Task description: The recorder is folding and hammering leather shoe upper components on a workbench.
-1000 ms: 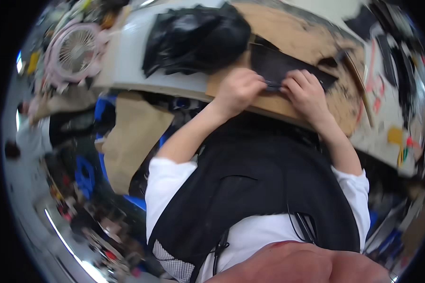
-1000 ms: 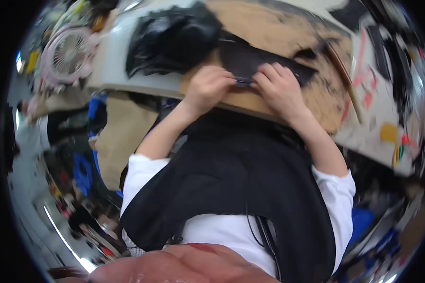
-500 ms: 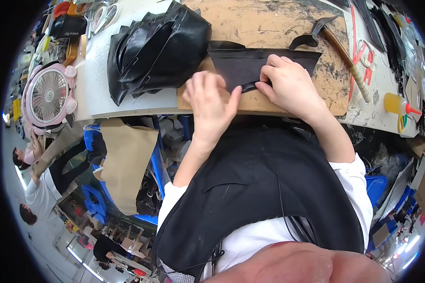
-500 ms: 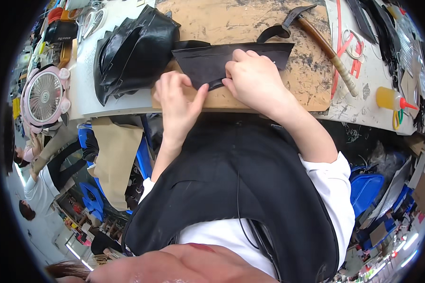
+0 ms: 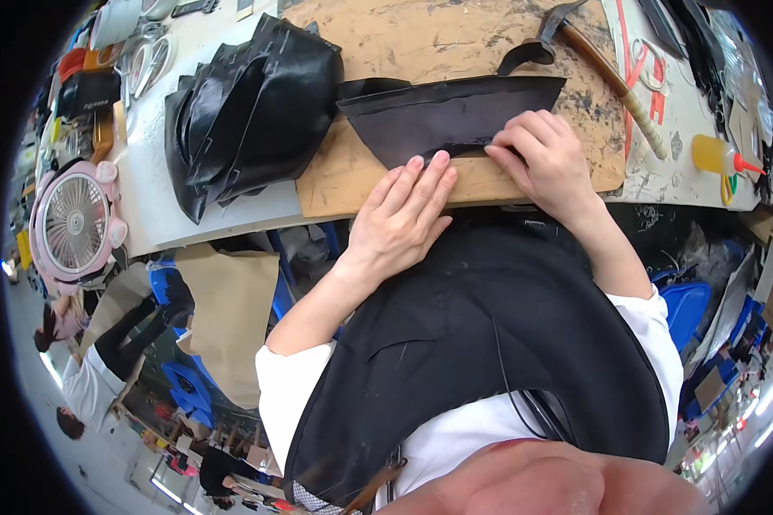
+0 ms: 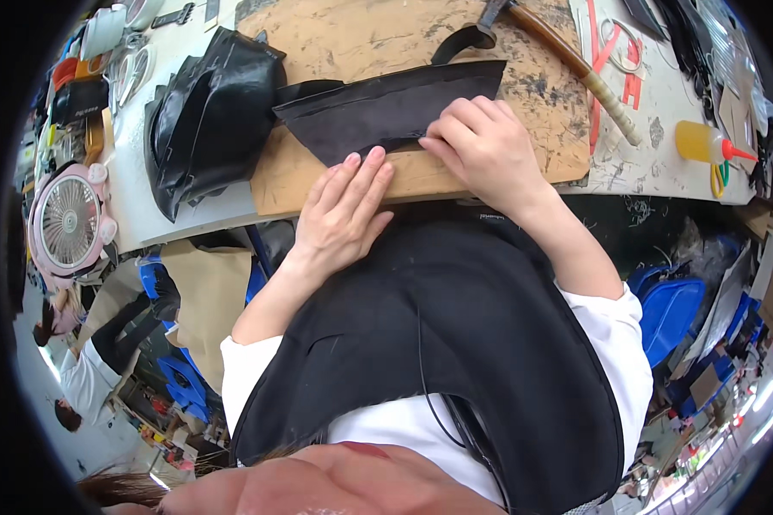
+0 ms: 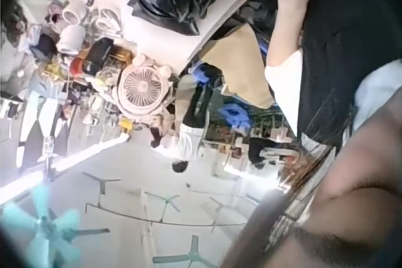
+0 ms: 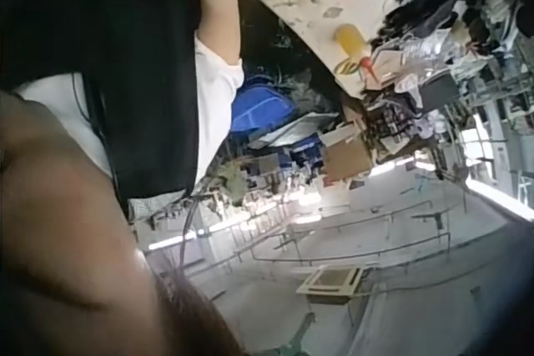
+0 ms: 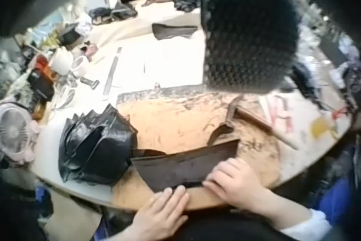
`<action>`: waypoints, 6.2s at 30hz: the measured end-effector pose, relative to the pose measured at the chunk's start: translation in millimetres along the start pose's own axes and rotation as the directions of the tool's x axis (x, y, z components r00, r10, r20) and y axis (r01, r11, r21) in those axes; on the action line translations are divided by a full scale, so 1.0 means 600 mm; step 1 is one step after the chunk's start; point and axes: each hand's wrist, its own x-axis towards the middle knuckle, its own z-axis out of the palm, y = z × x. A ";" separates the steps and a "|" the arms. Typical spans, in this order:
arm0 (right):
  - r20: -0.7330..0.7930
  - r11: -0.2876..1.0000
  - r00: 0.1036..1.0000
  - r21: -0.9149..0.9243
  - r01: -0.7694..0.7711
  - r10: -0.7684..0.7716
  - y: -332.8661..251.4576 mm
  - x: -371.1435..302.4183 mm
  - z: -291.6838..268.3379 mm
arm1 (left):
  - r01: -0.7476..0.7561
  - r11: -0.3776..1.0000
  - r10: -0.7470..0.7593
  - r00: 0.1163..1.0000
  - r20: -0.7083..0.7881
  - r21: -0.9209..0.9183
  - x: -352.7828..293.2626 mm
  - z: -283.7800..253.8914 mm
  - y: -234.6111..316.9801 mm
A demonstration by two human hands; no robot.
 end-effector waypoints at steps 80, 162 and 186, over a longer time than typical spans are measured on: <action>0.390 0.921 0.855 0.321 0.222 -0.342 -0.133 0.018 0.054 | 0.548 0.314 -0.455 0.804 0.383 -0.775 0.059 -0.092 -0.116; 0.019 0.996 1.000 0.085 -0.002 0.001 -0.061 0.074 -0.173 | 0.217 0.860 -0.412 0.828 -0.380 -0.462 0.052 0.007 -0.050; 0.490 0.983 0.853 -0.071 -0.167 0.180 -0.053 0.089 -0.067 | 0.186 0.852 -0.419 0.802 -0.425 -0.490 0.054 0.035 -0.048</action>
